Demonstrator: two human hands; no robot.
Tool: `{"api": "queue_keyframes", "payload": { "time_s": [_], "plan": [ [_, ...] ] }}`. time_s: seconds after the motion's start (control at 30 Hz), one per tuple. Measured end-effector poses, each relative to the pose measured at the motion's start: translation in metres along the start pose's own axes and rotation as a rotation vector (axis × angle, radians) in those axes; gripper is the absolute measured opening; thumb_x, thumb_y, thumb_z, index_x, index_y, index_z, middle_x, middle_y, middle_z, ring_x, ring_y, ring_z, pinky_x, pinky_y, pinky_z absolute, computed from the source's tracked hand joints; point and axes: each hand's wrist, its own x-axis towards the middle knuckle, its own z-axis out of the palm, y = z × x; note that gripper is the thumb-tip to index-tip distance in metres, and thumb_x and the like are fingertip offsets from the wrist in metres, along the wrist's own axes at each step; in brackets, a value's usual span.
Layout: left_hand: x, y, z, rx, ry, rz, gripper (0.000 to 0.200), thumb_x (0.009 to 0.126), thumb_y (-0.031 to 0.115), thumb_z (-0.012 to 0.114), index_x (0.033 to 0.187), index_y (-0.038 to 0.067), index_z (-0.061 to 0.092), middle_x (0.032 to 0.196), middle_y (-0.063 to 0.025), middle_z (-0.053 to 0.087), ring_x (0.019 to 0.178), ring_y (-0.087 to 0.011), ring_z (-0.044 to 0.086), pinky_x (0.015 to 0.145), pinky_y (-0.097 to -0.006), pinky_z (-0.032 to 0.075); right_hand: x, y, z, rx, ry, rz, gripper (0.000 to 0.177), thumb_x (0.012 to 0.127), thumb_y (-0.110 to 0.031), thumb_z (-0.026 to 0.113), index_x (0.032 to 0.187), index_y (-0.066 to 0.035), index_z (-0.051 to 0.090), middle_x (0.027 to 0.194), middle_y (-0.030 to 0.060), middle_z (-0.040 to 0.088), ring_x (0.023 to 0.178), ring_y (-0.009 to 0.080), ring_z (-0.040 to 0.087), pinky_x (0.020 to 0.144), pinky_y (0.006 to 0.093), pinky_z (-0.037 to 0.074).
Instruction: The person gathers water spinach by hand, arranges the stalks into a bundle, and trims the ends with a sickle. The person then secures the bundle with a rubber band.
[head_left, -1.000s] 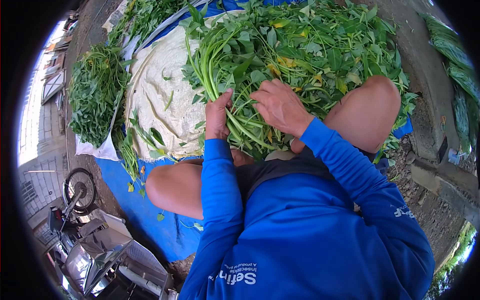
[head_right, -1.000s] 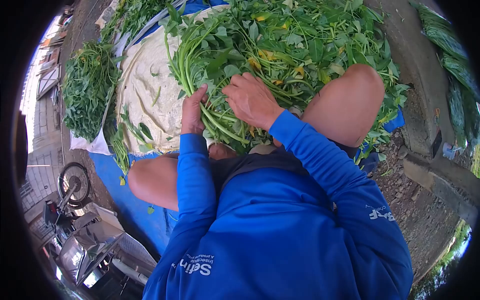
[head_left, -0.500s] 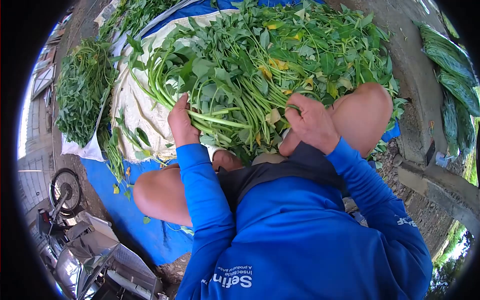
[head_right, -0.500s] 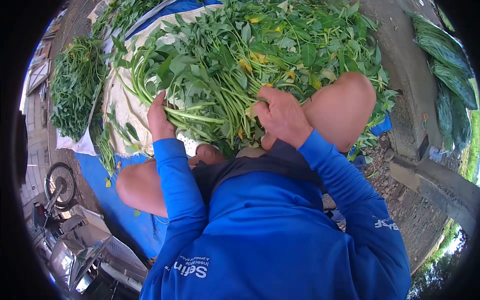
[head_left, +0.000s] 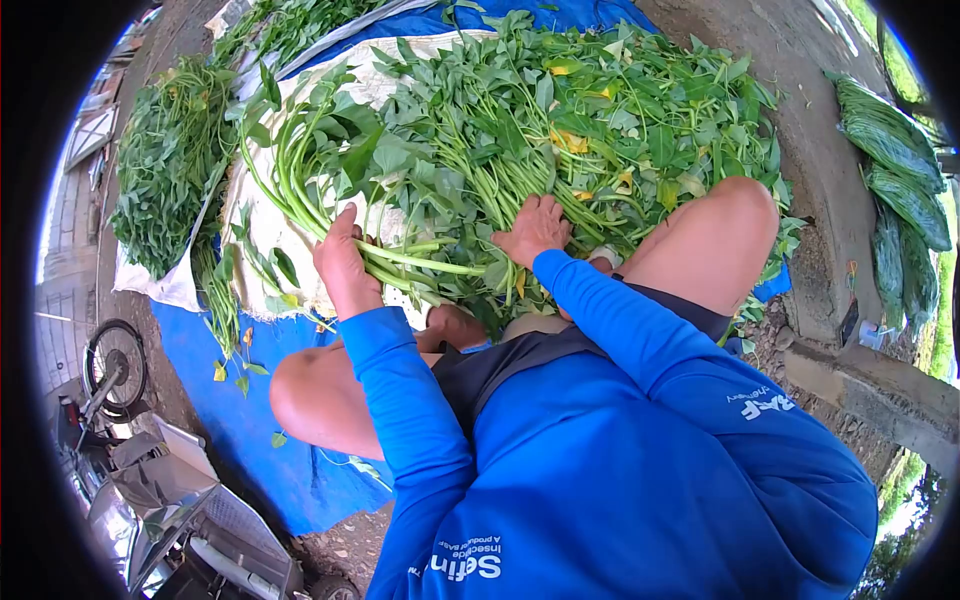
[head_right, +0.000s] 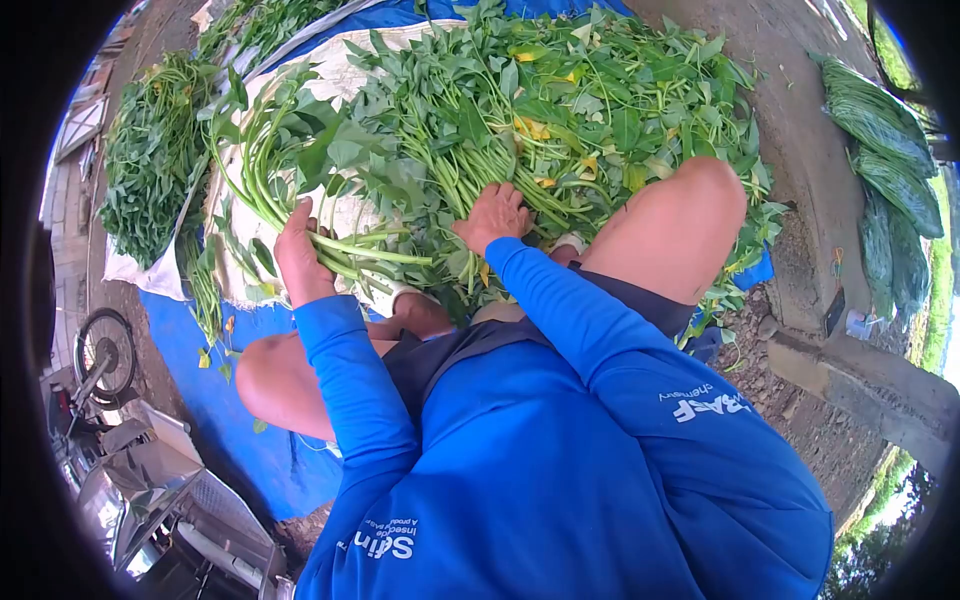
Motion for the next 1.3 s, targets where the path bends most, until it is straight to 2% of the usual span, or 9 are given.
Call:
{"api": "queue_keyframes", "payload": {
  "time_s": [0.1, 0.23, 0.43, 0.63, 0.77, 0.97, 1.0, 1.1, 1.3],
  "plan": [
    [-0.002, 0.003, -0.009, -0.036, 0.010, -0.010, 0.021, 0.092, 0.015, 0.082, 0.086, 0.008, 0.063, 0.064, 0.0016, 0.048, 0.051, -0.0148, 0.048, 0.050, -0.0330, 0.041, 0.005, -0.001, 0.000, 0.062, 0.015, 0.055, 0.093, 0.076, -0.046, 0.092, 0.141, 0.003, 0.047, 0.141, 0.0238, 0.049, 0.135, 0.0432, 0.047, 0.112, 0.0554, 0.041],
    [-0.003, 0.009, -0.016, -0.076, 0.042, -0.006, 0.022, 0.091, 0.015, 0.083, 0.086, 0.008, 0.062, 0.065, 0.0007, 0.049, 0.053, -0.0141, 0.048, 0.051, -0.0320, 0.042, 0.004, -0.001, 0.008, 0.032, 0.107, 0.035, 0.088, 0.074, -0.041, 0.091, 0.140, -0.001, 0.048, 0.142, 0.0227, 0.051, 0.135, 0.0416, 0.048, 0.113, 0.0546, 0.041],
    [0.003, 0.006, -0.017, -0.103, 0.011, -0.013, 0.024, 0.090, 0.017, 0.084, 0.087, 0.008, 0.062, 0.068, -0.0008, 0.051, 0.055, -0.0154, 0.049, 0.053, -0.0329, 0.044, 0.009, -0.013, 0.019, 0.049, -0.015, 0.101, 0.086, 0.076, -0.035, 0.090, 0.141, -0.001, 0.044, 0.139, 0.0259, 0.053, 0.136, 0.0441, 0.050, 0.113, 0.0566, 0.041],
    [0.003, 0.005, -0.006, -0.113, -0.012, -0.018, 0.024, 0.092, 0.017, 0.083, 0.086, 0.008, 0.062, 0.068, -0.0010, 0.051, 0.054, -0.0172, 0.049, 0.054, -0.0348, 0.045, 0.009, -0.023, 0.035, 0.043, -0.009, 0.055, 0.082, 0.077, -0.035, 0.089, 0.138, -0.001, 0.047, 0.140, 0.0283, 0.053, 0.138, 0.0433, 0.050, 0.114, 0.0581, 0.040],
    [0.003, 0.004, -0.004, -0.109, -0.020, -0.018, 0.023, 0.092, 0.017, 0.082, 0.086, 0.008, 0.062, 0.068, -0.0015, 0.051, 0.054, -0.0180, 0.050, 0.053, -0.0358, 0.045, 0.024, -0.020, 0.041, 0.090, -0.047, 0.157, 0.074, 0.078, -0.028, 0.085, 0.137, -0.001, 0.048, 0.144, 0.0243, 0.050, 0.138, 0.0448, 0.048, 0.110, 0.0565, 0.041],
    [0.002, 0.005, -0.004, -0.087, -0.023, -0.013, 0.025, 0.092, 0.017, 0.080, 0.083, 0.007, 0.059, 0.068, -0.0026, 0.053, 0.053, -0.0171, 0.051, 0.052, -0.0348, 0.046, -0.004, -0.031, 0.044, -0.092, 0.093, -0.234, 0.071, 0.080, -0.022, 0.084, 0.138, -0.002, 0.048, 0.147, 0.0252, 0.046, 0.142, 0.0446, 0.043, 0.113, 0.0580, 0.039],
    [-0.001, 0.006, -0.002, -0.084, 0.003, -0.006, 0.025, 0.092, 0.017, 0.080, 0.082, 0.007, 0.059, 0.067, -0.0026, 0.053, 0.052, -0.0170, 0.050, 0.052, -0.0349, 0.046, 0.004, -0.033, 0.052, -0.017, 0.030, -0.108, 0.067, 0.081, -0.021, 0.084, 0.134, -0.001, 0.049, 0.147, 0.0267, 0.047, 0.139, 0.0462, 0.045, 0.113, 0.0587, 0.040],
    [-0.001, 0.006, -0.005, -0.077, 0.008, -0.003, 0.024, 0.092, 0.016, 0.079, 0.082, 0.007, 0.059, 0.067, -0.0023, 0.052, 0.052, -0.0169, 0.050, 0.052, -0.0351, 0.046, 0.018, -0.031, 0.054, 0.024, -0.017, -0.106, 0.071, 0.077, -0.026, 0.087, 0.130, 0.001, 0.049, 0.143, 0.0285, 0.053, 0.135, 0.0470, 0.052, 0.112, 0.0570, 0.043],
    [0.002, 0.008, -0.012, -0.101, 0.000, -0.007, 0.024, 0.091, 0.017, 0.082, 0.085, 0.010, 0.060, 0.069, -0.0012, 0.051, 0.056, -0.0175, 0.049, 0.054, -0.0356, 0.044, 0.039, -0.020, 0.010, 0.015, -0.039, -0.218, 0.065, 0.079, -0.021, 0.082, 0.128, 0.003, 0.047, 0.138, 0.0307, 0.058, 0.133, 0.0473, 0.055, 0.110, 0.0558, 0.047]
  ]
}}
